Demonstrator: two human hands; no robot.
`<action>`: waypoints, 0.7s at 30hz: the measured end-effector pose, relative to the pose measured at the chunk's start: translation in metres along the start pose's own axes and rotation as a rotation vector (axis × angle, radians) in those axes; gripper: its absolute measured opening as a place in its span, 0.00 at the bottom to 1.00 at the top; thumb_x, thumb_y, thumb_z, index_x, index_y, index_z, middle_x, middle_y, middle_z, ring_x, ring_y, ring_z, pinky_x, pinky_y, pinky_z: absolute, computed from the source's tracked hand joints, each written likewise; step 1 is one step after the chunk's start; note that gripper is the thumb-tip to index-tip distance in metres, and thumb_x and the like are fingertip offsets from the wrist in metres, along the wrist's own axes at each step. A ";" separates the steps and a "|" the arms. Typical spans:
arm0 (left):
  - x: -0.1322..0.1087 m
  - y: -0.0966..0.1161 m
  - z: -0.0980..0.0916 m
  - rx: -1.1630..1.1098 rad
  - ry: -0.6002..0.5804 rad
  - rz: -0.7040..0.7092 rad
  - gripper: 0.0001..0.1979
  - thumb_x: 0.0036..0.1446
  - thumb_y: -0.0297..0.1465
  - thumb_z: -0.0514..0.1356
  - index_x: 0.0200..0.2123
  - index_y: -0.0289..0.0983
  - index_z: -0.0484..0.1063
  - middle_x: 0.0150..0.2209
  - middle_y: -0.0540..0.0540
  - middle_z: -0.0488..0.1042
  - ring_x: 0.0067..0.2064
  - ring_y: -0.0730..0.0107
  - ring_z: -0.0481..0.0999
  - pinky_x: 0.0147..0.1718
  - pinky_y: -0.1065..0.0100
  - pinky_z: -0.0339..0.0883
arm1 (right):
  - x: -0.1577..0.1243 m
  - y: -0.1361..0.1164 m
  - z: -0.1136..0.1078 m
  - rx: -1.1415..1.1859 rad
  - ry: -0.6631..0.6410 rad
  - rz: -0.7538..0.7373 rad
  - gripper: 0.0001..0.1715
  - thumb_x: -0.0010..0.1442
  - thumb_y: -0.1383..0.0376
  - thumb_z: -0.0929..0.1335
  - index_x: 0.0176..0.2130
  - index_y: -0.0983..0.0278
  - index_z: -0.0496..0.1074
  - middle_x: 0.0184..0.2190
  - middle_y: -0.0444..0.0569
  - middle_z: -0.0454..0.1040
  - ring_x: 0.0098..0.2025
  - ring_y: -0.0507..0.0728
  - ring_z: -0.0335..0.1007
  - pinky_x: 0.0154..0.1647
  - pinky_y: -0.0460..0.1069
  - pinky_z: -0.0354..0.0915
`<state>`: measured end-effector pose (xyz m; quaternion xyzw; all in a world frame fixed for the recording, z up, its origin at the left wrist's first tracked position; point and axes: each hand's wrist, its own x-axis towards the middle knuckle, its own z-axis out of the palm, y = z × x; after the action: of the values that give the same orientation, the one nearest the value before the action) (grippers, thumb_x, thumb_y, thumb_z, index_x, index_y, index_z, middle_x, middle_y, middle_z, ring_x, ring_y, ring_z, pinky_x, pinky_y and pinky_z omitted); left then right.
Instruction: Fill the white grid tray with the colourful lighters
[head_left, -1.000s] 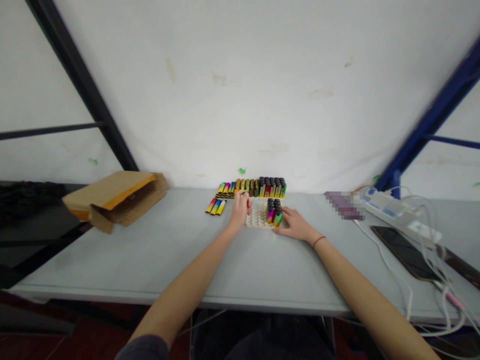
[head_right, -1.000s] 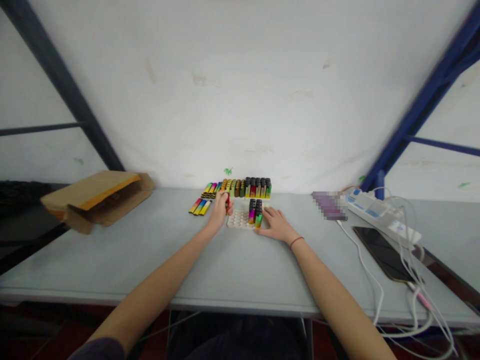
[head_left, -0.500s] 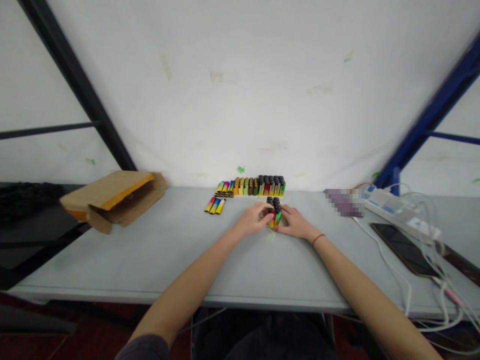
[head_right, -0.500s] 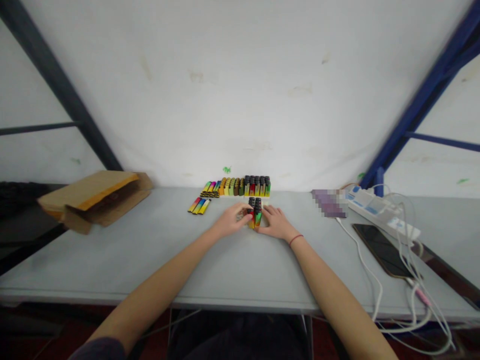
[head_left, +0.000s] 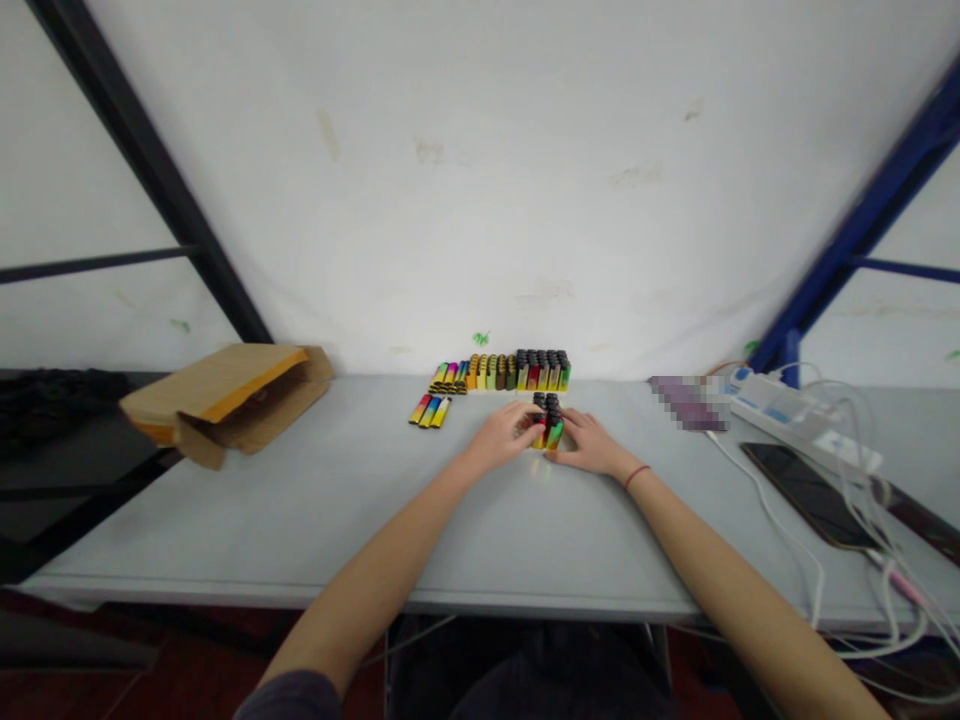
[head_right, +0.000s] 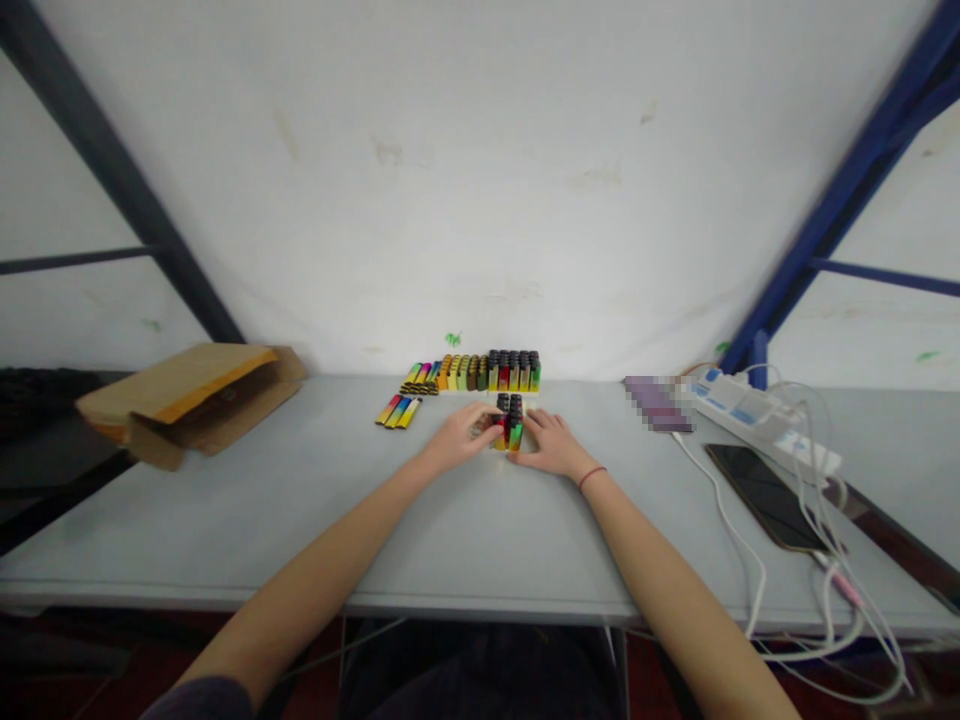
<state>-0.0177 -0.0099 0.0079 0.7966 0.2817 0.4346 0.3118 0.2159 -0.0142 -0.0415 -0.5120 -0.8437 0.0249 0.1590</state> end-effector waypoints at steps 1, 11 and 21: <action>-0.001 -0.001 0.000 0.013 -0.007 0.013 0.12 0.56 0.36 0.65 0.43 0.41 0.76 0.41 0.43 0.79 0.38 0.63 0.77 0.45 0.61 0.73 | 0.000 0.000 0.000 0.002 0.001 0.002 0.44 0.62 0.39 0.67 0.65 0.62 0.66 0.67 0.62 0.64 0.67 0.72 0.59 0.65 0.67 0.57; 0.006 -0.012 -0.024 0.325 0.251 -0.189 0.08 0.61 0.34 0.59 0.41 0.39 0.76 0.41 0.39 0.77 0.49 0.52 0.72 0.54 0.54 0.64 | 0.000 0.002 0.002 -0.003 0.000 0.022 0.49 0.61 0.36 0.66 0.68 0.64 0.63 0.66 0.63 0.64 0.66 0.72 0.60 0.66 0.65 0.57; -0.003 -0.040 -0.062 0.892 0.248 -0.583 0.10 0.59 0.30 0.58 0.37 0.37 0.80 0.52 0.28 0.74 0.60 0.30 0.62 0.52 0.38 0.55 | 0.000 0.002 0.001 -0.006 -0.006 0.021 0.49 0.61 0.36 0.65 0.68 0.64 0.63 0.67 0.63 0.64 0.67 0.72 0.59 0.66 0.65 0.57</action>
<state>-0.0804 0.0295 0.0032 0.6832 0.6824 0.2594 0.0156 0.2173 -0.0130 -0.0433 -0.5214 -0.8388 0.0256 0.1546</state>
